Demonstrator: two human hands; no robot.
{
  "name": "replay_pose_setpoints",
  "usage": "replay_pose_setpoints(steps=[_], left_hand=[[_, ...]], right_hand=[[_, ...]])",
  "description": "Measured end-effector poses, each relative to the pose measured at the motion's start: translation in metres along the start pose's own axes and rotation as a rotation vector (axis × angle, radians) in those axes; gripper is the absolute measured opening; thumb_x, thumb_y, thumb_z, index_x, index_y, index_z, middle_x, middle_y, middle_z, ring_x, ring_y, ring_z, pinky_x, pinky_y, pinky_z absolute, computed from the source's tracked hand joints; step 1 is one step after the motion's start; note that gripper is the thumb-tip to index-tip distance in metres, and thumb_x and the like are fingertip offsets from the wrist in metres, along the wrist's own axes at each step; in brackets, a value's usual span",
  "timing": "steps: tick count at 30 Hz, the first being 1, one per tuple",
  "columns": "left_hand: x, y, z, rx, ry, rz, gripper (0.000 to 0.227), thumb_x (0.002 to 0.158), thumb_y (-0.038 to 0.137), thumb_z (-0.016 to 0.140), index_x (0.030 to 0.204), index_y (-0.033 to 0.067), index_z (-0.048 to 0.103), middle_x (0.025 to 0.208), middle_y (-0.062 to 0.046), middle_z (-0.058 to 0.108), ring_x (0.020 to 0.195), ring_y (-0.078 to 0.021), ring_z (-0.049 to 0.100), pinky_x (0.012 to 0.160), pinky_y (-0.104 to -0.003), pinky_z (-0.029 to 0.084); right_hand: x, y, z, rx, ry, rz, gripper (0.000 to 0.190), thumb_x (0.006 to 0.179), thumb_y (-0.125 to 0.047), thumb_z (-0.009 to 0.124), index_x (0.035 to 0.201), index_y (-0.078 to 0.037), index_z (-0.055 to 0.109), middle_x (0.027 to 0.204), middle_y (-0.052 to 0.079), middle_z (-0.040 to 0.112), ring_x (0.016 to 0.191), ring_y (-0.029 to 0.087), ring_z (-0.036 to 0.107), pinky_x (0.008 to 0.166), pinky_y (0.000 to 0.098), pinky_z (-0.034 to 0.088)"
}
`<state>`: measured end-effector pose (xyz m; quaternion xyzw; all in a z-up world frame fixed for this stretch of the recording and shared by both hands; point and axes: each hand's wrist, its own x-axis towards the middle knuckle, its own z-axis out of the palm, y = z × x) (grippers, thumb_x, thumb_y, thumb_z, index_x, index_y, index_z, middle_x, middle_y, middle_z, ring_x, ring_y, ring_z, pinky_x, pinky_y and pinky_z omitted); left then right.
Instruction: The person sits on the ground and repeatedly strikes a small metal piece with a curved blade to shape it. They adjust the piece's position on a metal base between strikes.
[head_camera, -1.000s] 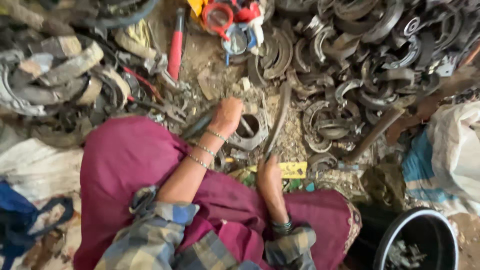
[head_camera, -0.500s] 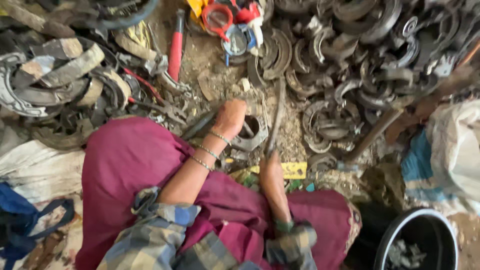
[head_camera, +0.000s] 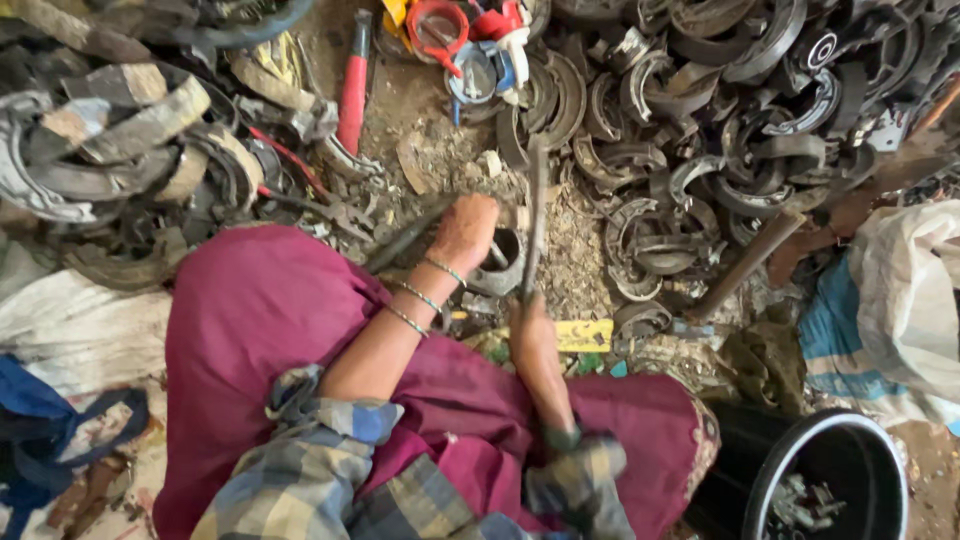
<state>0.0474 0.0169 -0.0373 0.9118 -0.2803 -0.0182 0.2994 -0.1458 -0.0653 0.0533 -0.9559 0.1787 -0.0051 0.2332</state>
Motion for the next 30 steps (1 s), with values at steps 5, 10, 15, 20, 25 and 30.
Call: replay_pose_setpoints(steps=[5,10,15,20,25,30], left_hand=[[-0.006,0.001,0.013,-0.067,0.049,0.015,0.022,0.088,0.011,0.059,0.08,-0.0004,0.076,0.082,-0.026,0.071,0.078,-0.0406,0.073,0.067,-0.049,0.059],[0.003,-0.005,0.016,-0.008,0.024,-0.001,0.022,0.088,0.009,0.057,0.082,-0.0012,0.076,0.085,-0.027,0.071,0.079,-0.0404,0.074,0.067,-0.049,0.06],[-0.004,-0.002,0.013,-0.011,0.003,0.007,0.022,0.088,0.009,0.058,0.082,-0.0006,0.076,0.086,-0.028,0.071,0.083,-0.0407,0.074,0.071,-0.049,0.06],[-0.008,0.0,0.013,-0.076,-0.029,-0.08,0.022,0.092,0.008,0.056,0.083,-0.0004,0.075,0.087,-0.028,0.071,0.081,-0.0398,0.074,0.063,-0.048,0.06],[-0.002,0.008,0.002,-0.022,0.04,0.032,0.021,0.086,0.009,0.058,0.078,0.0004,0.075,0.081,-0.025,0.071,0.078,-0.0392,0.073,0.066,-0.048,0.059],[-0.007,0.008,0.006,-0.062,0.055,0.032,0.021,0.087,0.01,0.058,0.079,-0.0008,0.075,0.08,-0.027,0.07,0.075,-0.0396,0.073,0.065,-0.047,0.059]], right_hand=[[-0.02,0.001,-0.054,0.233,0.281,0.033,0.029,0.107,-0.024,0.053,0.12,0.001,0.051,0.079,0.019,0.066,0.058,0.03,0.061,0.05,0.0412,0.049],[-0.017,0.013,-0.042,0.534,0.452,-0.066,0.033,0.107,-0.022,0.05,0.128,0.003,0.047,0.079,0.015,0.065,0.06,0.028,0.059,0.05,0.0405,0.048],[0.004,0.035,0.011,-0.123,-0.064,0.019,0.041,0.105,-0.023,0.051,0.13,0.009,0.049,0.08,0.028,0.066,0.071,0.045,0.064,0.058,0.0528,0.049],[-0.023,0.027,-0.04,0.125,0.235,0.06,0.035,0.108,-0.021,0.052,0.129,0.007,0.049,0.082,0.025,0.066,0.064,0.034,0.061,0.053,0.0422,0.048],[-0.011,0.02,-0.058,0.523,0.534,-0.109,0.031,0.108,-0.02,0.053,0.128,0.004,0.047,0.083,0.021,0.064,0.06,0.023,0.058,0.049,0.0337,0.046],[0.0,0.036,0.014,-0.068,0.014,0.022,0.028,0.105,-0.02,0.057,0.12,0.003,0.05,0.082,0.026,0.067,0.067,0.036,0.062,0.054,0.0441,0.048]])
